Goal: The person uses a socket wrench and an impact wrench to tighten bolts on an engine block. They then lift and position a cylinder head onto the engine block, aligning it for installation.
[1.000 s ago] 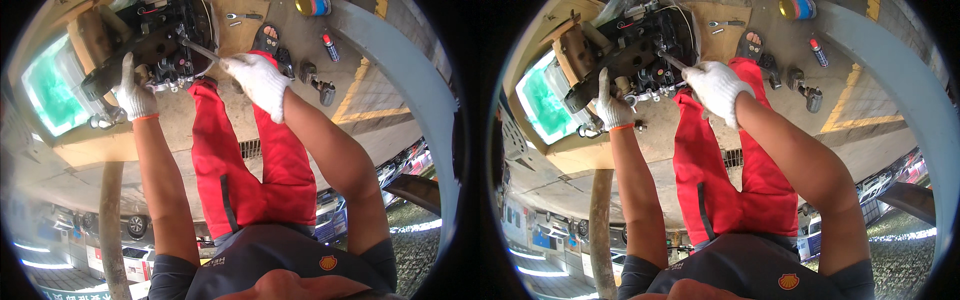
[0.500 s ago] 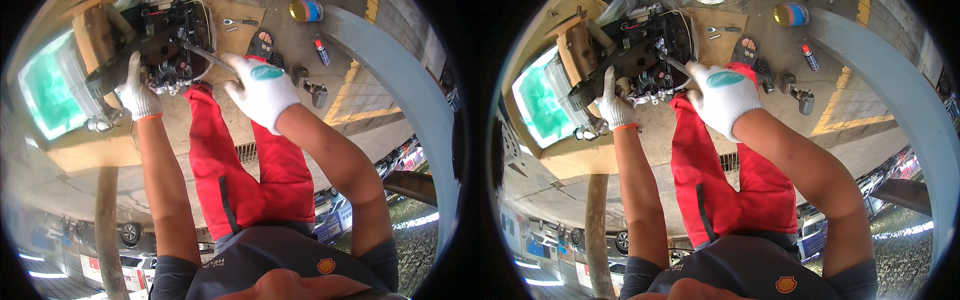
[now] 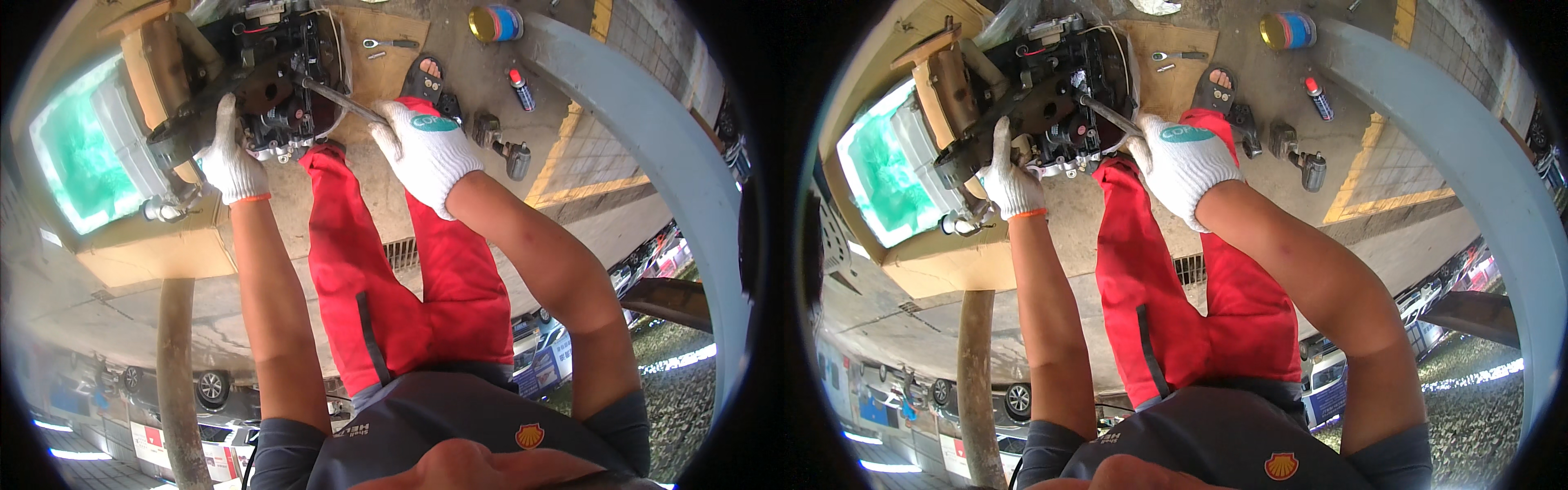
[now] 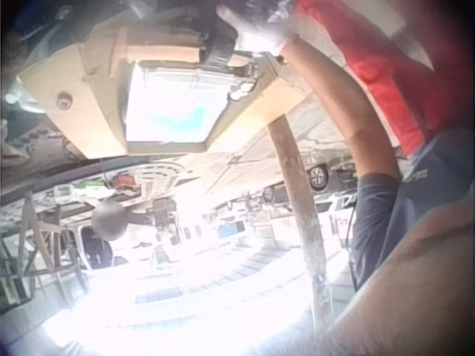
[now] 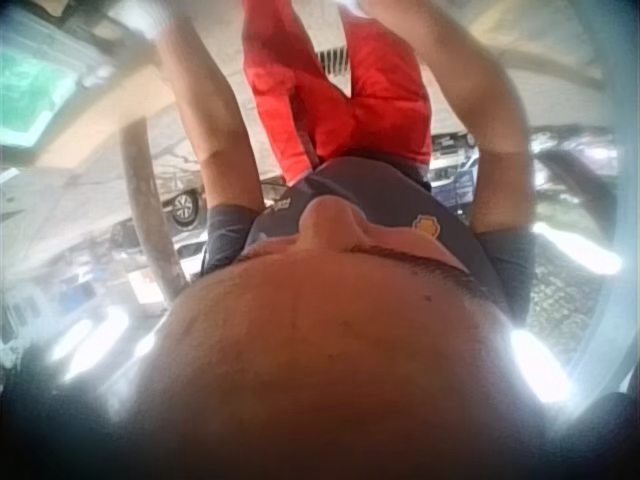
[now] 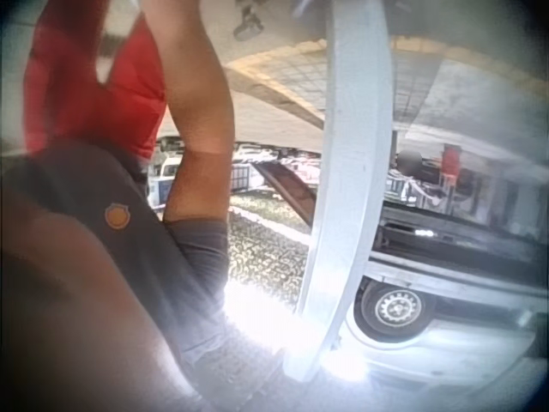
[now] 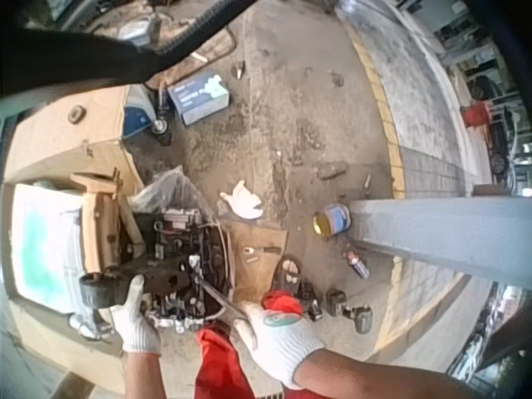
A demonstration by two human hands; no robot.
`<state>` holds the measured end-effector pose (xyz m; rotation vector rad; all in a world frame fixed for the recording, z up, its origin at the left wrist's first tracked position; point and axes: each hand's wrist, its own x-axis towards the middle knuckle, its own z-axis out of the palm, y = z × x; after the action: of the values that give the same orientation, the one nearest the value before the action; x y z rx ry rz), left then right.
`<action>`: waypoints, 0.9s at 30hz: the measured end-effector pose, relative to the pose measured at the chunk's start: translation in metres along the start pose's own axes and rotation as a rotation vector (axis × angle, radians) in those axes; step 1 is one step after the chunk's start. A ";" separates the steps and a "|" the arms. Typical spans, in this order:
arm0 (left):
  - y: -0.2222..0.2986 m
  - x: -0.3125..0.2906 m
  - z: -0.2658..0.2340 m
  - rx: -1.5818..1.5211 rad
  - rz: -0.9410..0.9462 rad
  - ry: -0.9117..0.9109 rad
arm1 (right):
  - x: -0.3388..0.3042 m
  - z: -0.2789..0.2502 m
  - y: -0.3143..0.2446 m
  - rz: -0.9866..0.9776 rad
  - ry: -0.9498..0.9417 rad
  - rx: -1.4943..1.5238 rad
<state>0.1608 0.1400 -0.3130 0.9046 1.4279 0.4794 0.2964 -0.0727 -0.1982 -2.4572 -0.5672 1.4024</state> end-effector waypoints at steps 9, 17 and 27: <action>-0.005 0.006 -0.003 -0.029 0.004 -0.020 | 0.004 -0.006 -0.002 -0.386 -0.027 -0.480; 0.007 -0.003 0.001 -0.049 -0.040 -0.035 | -0.006 0.007 -0.012 -0.023 -0.063 -0.051; 0.011 -0.010 0.012 -0.040 0.019 -0.026 | -0.006 0.012 -0.019 -0.010 -0.058 0.084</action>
<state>0.1737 0.1365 -0.2994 0.8895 1.3827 0.5073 0.2798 -0.0580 -0.1922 -2.3522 -0.5219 1.4670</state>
